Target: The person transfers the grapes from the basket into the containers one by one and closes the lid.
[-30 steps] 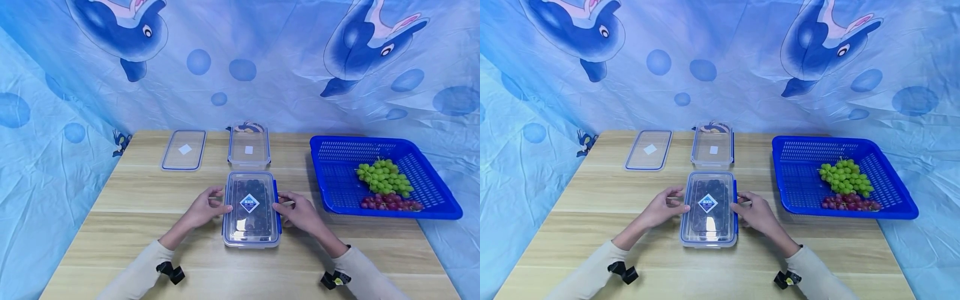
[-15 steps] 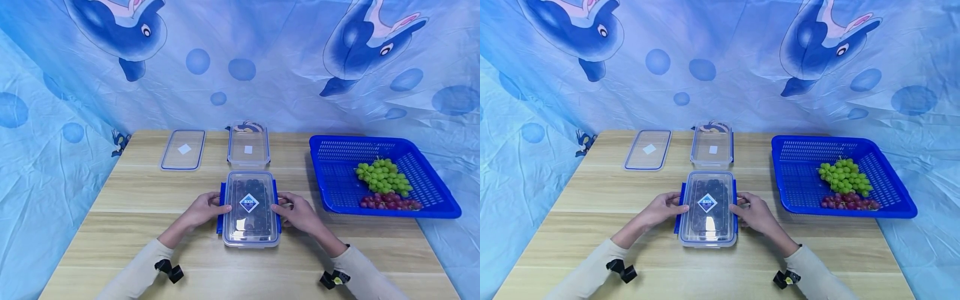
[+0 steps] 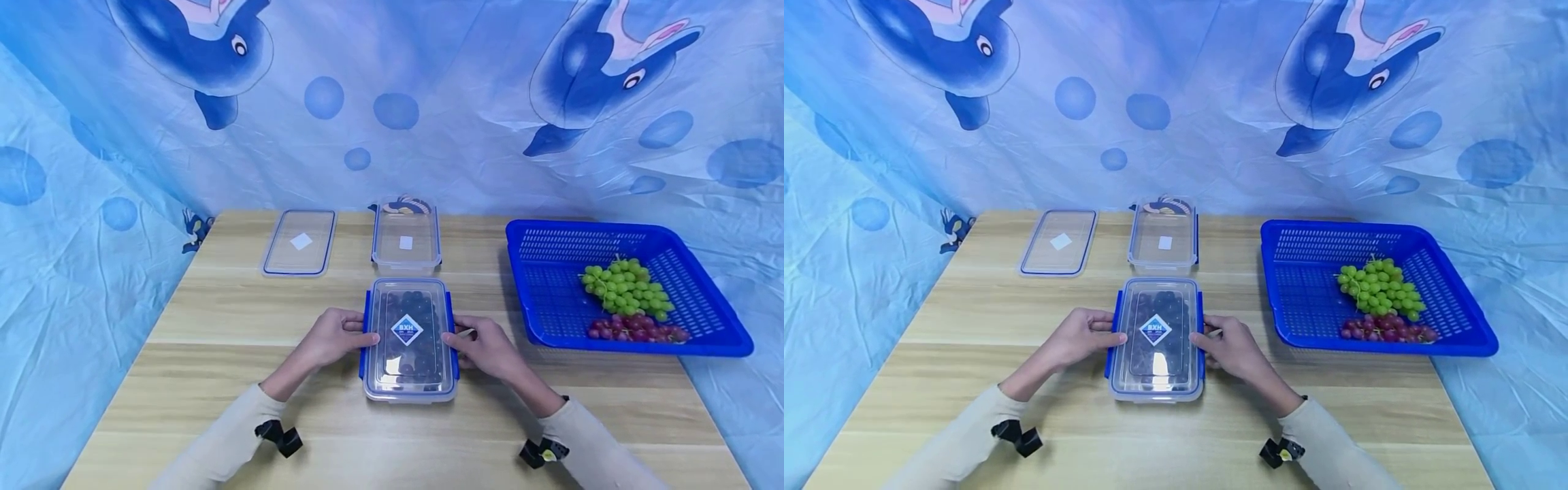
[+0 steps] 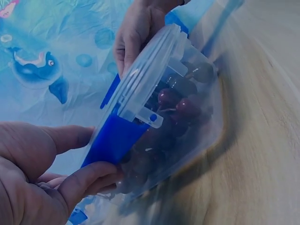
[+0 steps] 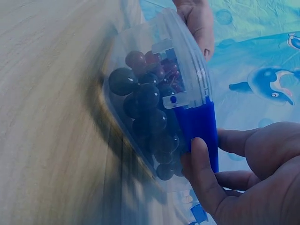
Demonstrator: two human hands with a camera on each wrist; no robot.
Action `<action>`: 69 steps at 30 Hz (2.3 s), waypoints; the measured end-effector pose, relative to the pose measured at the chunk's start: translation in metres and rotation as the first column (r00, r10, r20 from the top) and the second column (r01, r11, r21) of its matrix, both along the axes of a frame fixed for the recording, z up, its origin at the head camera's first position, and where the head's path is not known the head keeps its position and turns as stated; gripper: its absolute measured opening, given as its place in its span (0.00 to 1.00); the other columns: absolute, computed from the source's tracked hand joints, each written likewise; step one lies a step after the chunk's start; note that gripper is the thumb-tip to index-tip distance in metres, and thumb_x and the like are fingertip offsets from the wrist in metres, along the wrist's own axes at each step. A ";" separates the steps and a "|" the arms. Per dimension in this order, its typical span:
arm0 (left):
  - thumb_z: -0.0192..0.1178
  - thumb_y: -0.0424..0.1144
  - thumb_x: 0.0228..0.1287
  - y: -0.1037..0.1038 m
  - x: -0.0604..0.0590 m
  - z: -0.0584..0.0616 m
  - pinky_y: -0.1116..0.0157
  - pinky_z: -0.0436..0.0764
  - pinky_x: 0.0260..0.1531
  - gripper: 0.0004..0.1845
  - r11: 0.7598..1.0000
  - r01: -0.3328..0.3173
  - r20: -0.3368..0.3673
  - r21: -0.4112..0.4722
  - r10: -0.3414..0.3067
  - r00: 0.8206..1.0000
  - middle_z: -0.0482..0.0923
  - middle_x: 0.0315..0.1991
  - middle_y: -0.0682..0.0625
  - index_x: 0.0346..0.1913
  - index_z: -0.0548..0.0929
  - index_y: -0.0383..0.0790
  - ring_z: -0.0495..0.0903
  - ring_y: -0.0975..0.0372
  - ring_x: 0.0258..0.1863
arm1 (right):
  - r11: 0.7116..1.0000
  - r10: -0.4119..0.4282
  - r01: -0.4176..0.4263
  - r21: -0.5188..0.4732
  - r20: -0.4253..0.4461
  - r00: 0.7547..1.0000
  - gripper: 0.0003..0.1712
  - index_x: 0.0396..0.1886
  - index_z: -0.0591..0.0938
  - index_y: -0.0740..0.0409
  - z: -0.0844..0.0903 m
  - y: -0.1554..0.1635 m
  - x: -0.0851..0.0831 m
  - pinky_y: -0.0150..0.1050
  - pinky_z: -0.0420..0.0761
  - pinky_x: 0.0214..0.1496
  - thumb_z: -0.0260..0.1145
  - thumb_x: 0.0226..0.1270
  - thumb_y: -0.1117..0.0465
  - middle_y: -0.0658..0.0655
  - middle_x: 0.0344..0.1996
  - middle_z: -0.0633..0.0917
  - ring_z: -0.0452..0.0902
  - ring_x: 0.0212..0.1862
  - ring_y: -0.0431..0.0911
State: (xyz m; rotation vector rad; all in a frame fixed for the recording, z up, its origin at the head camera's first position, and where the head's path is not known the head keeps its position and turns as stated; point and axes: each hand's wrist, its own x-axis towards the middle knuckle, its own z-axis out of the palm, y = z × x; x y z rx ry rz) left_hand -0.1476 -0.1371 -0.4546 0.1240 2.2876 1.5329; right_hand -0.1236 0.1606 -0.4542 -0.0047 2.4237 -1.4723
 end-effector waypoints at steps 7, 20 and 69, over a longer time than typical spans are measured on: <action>0.71 0.35 0.63 0.004 0.001 0.007 0.60 0.90 0.44 0.19 0.998 0.038 -0.048 -0.052 -0.041 0.998 0.90 0.43 0.41 0.54 0.85 0.28 0.90 0.55 0.42 | 0.997 0.032 -0.030 0.077 -0.033 0.999 0.30 0.67 0.77 0.67 0.005 0.000 -0.001 0.45 0.87 0.26 0.70 0.71 0.57 0.53 0.25 0.86 0.82 0.23 0.48; 0.75 0.38 0.60 0.002 0.004 0.007 0.60 0.88 0.49 0.25 0.996 -0.013 -0.066 -0.090 0.007 0.998 0.87 0.50 0.39 0.58 0.83 0.30 0.89 0.52 0.48 | 0.999 0.046 -0.046 0.030 -0.006 0.999 0.31 0.70 0.74 0.67 0.002 -0.001 -0.001 0.46 0.90 0.29 0.69 0.72 0.58 0.56 0.29 0.87 0.83 0.26 0.47; 0.67 0.51 0.69 -0.015 -0.078 0.023 0.49 0.76 0.68 0.34 0.999 0.015 -0.471 -0.047 -0.036 0.882 0.71 0.72 0.43 0.72 0.73 0.40 0.72 0.47 0.70 | 0.967 0.159 -0.101 0.234 -0.244 0.957 0.30 0.69 0.77 0.59 0.061 0.023 0.002 0.43 0.89 0.44 0.67 0.74 0.50 0.62 0.63 0.82 0.86 0.52 0.53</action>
